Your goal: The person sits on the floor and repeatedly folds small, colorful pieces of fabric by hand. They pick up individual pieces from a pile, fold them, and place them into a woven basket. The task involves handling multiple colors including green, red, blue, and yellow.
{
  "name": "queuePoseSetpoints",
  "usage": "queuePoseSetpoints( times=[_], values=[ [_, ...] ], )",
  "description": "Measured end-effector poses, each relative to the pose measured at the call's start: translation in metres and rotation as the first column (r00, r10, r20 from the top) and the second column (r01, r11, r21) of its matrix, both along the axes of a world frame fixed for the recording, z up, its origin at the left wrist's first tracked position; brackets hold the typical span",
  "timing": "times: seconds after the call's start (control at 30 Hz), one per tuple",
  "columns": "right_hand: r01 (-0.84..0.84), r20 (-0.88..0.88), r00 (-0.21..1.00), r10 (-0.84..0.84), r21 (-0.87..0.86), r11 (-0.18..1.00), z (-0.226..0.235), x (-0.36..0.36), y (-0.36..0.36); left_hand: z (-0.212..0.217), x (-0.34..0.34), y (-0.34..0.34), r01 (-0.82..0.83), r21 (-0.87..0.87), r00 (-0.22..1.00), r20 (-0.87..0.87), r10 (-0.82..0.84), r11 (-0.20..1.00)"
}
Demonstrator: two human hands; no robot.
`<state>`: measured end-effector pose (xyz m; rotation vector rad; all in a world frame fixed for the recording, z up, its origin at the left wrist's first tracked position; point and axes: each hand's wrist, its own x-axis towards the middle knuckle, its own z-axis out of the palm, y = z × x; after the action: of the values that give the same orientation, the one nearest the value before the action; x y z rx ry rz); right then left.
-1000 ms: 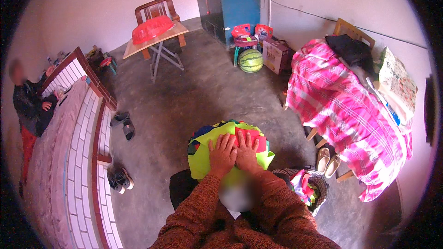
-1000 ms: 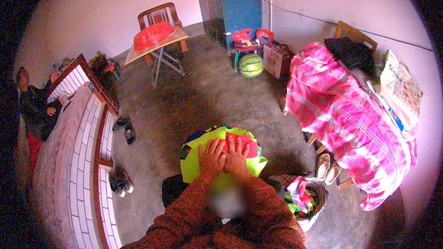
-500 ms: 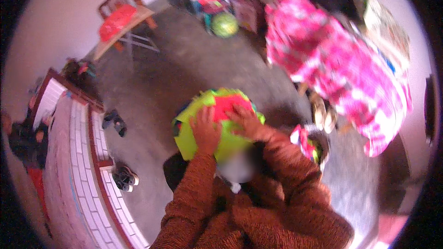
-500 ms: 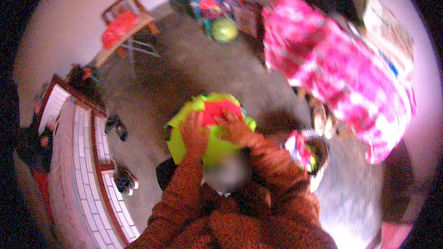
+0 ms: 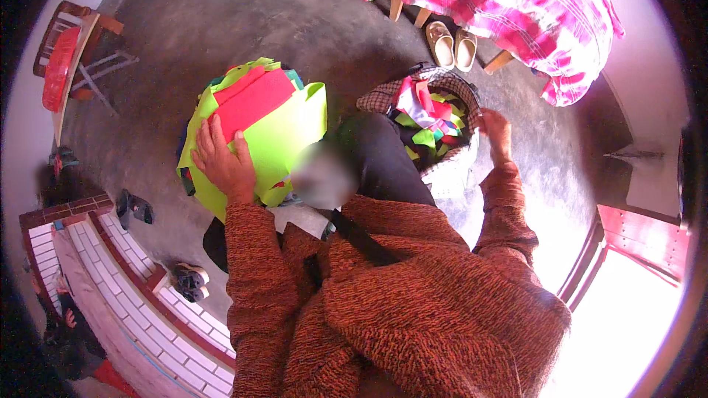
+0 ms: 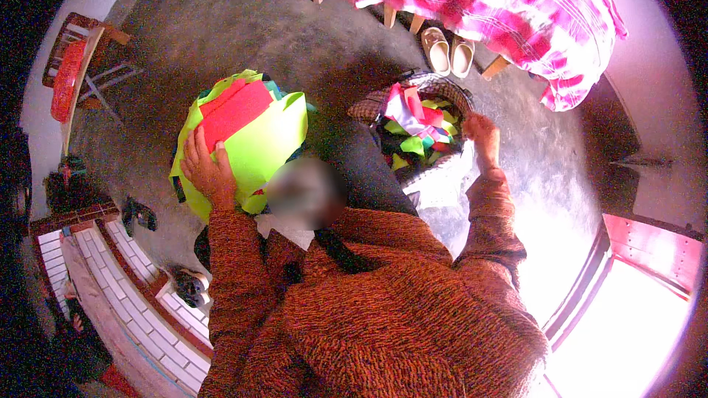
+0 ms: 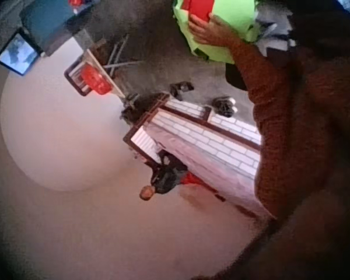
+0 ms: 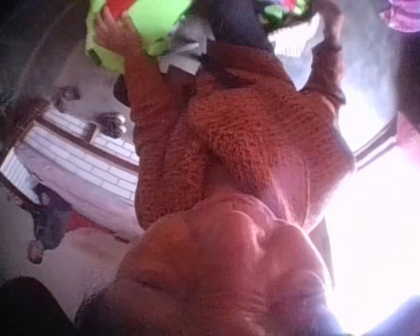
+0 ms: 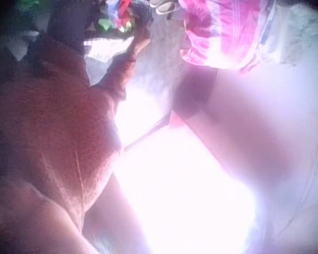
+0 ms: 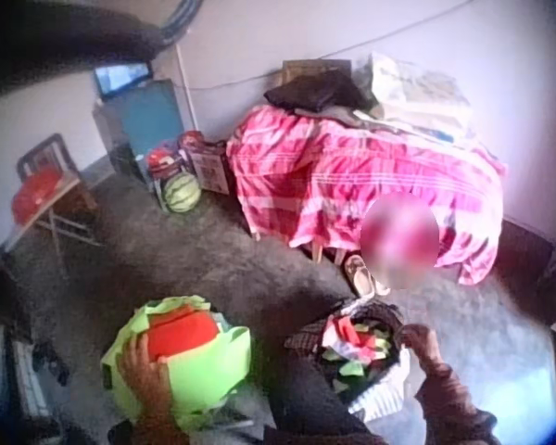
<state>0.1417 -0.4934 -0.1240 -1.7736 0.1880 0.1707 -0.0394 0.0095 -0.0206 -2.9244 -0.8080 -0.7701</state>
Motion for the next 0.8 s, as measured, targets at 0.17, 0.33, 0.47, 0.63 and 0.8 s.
queuePoseSetpoints(
  times=[0.17, 0.33, 0.47, 0.63, 0.8],
  values=[
    [-0.118, -0.142, 0.985, 0.094, -0.172, 0.978, -0.08, -0.011, 0.024, -0.002, 0.001, 0.003, 0.021, -0.016, 1.0, -0.006, -0.021, 1.0],
    [-0.143, 0.016, 0.982, 0.189, -0.589, 0.795, -0.107, 0.004, 0.061, -0.005, -0.003, 0.005, 0.043, -0.048, 0.999, 0.013, -0.042, 0.998],
    [-0.17, -0.003, 0.978, 0.209, -0.596, 0.785, -0.093, 0.028, 0.091, 0.004, 0.003, -0.004, 0.01, -0.053, 1.0, 0.005, -0.009, 0.999],
    [-0.207, -0.033, 0.965, 0.261, -0.71, 0.673, -0.127, 0.06, 0.122, 0.008, -0.005, -0.004, -0.019, -0.081, 1.0, 0.021, 0.021, 0.996],
    [-0.338, -0.125, 0.927, 0.354, -0.69, 0.64, -0.158, 0.073, 0.128, 0.014, -0.001, -0.007, -0.024, -0.086, 1.0, -0.001, 0.024, 0.996]
  ],
)
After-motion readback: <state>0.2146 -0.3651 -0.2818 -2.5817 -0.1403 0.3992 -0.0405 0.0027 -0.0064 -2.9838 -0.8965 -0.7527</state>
